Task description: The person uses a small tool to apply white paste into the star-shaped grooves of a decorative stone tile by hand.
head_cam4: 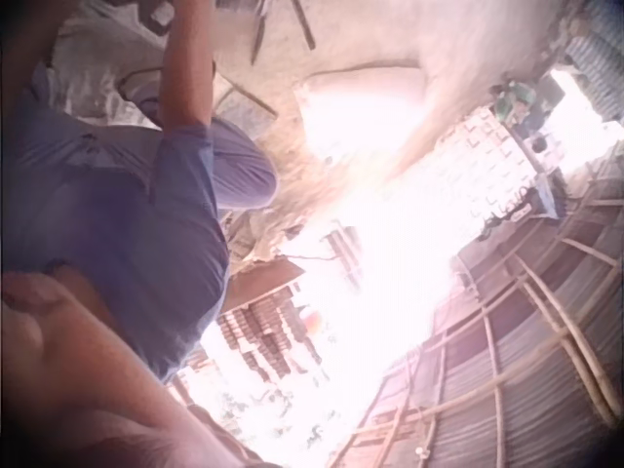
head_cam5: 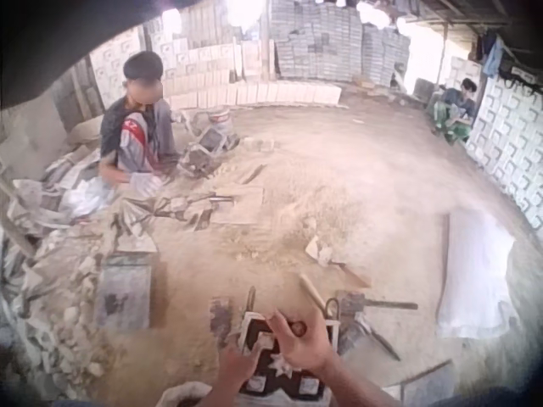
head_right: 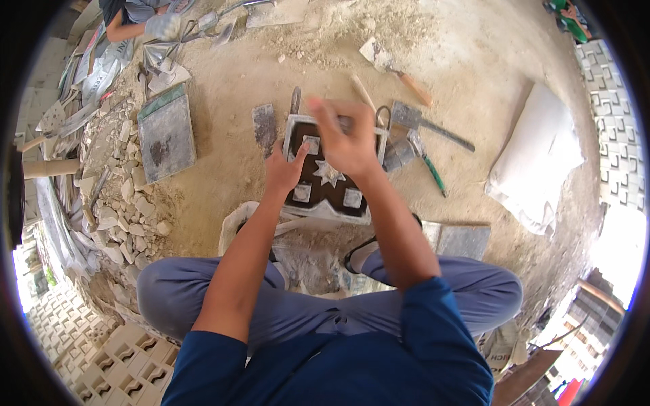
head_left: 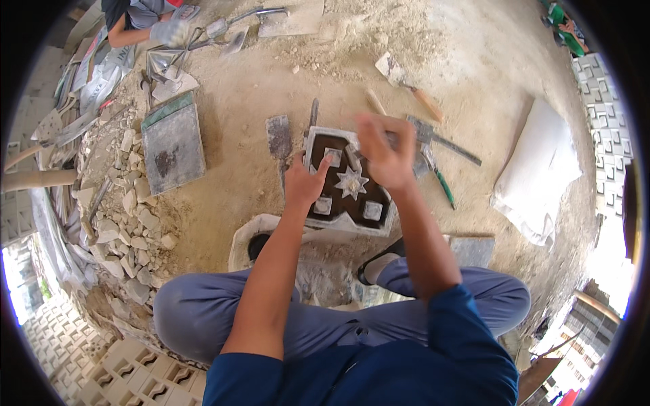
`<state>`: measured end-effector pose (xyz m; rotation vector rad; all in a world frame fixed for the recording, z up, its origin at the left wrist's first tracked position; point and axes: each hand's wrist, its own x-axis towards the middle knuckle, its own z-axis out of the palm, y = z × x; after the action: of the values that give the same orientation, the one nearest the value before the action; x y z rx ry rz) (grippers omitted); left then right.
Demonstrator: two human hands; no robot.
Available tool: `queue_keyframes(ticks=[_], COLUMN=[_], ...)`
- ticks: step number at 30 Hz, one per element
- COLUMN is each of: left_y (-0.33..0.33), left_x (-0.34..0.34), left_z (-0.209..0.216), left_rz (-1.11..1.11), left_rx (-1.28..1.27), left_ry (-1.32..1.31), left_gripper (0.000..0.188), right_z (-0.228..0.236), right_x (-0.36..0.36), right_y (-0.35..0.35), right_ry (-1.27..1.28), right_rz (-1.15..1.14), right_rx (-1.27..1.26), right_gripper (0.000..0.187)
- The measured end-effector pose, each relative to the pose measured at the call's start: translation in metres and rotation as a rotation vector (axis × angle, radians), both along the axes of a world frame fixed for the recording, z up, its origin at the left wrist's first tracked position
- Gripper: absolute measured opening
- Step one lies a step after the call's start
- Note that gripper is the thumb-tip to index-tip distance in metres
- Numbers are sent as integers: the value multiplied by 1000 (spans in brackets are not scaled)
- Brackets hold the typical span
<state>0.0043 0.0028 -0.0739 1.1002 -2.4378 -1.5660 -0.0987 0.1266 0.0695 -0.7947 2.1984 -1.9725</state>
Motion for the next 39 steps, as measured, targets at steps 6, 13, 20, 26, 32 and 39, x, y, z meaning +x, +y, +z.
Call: queue_keyframes(ticks=[6,13,20,26,32,39], left_y=[-1,0,-1,7,7,2], left_x=[-3,-3,1,-2,-8,-9], left_z=[0,6,2,7,13,3], left_rz=[-15,-30,-12,-27,-27,-27], left_rx=[-66,-40,-43,-41,-30,-61], left_ry=[19,-22,-8,-26,-38,-33], left_gripper=[80,76,76,76,78,79], right_z=[22,29,16,-12,-25,-2], right_x=[1,-4,-7,-10,-16,6], right_y=[10,-6,-5,-2,11,0], right_ry=[-121,-173,-121,399,287,307], right_rz=[167,103,220,-105,12,-207], right_rx=[198,197,202,-92,85,-13], right_gripper=[41,46,35,39,33,30])
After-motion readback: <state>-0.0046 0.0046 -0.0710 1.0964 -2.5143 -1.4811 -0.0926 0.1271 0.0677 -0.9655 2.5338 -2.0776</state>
